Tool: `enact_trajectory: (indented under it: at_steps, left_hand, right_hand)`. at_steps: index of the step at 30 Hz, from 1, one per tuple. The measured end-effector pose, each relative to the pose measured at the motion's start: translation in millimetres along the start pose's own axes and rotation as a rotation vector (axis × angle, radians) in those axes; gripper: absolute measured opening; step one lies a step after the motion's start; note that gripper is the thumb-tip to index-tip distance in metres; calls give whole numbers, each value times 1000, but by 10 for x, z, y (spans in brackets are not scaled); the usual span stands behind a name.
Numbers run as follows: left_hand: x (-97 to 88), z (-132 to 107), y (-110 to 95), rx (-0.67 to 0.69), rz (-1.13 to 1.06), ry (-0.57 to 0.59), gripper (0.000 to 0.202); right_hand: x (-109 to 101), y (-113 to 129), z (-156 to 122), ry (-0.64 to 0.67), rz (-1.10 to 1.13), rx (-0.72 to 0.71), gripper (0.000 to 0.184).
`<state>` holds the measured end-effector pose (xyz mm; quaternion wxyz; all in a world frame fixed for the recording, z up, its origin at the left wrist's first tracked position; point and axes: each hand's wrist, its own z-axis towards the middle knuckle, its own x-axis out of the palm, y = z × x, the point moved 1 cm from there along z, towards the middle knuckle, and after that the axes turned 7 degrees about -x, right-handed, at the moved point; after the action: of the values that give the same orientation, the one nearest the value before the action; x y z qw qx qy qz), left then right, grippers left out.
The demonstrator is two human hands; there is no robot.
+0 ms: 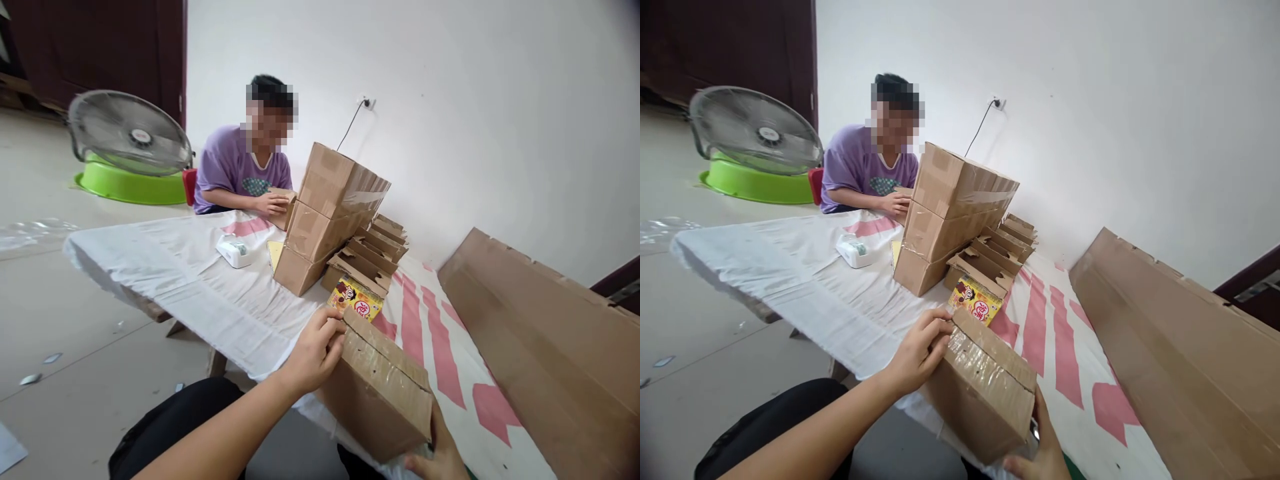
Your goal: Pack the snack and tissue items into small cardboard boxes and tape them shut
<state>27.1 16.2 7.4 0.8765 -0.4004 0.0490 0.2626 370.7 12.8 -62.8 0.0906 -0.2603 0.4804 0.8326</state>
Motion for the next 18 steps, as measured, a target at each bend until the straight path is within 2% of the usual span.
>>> enact_trajectory:
  at_steps: [4, 7, 10, 13, 16, 18]
  left_hand:
    - [54, 20, -1, -29, -13, -16, 15]
    - [47, 38, 14, -25, -26, -17, 13]
    - [43, 32, 40, -26, -33, -24, 21]
    - [25, 26, 57, -44, -39, -20, 31]
    - [-20, 43, 54, -47, -43, 10, 30]
    - [-51, 61, 52, -35, -51, 44, 27]
  right_hand:
    - [-480, -142, -66, -55, -250, 173, 68]
    - [-675, -351, -143, -51, -437, 298, 51]
    - [-682, -491, -206, 30, -426, 264, 41]
    - [-630, -489, -194, 39, -435, 235, 33]
    - [-626, -401, -84, -25, -490, 195, 32]
    - [-668, -326, 47, -121, -512, 171, 40]
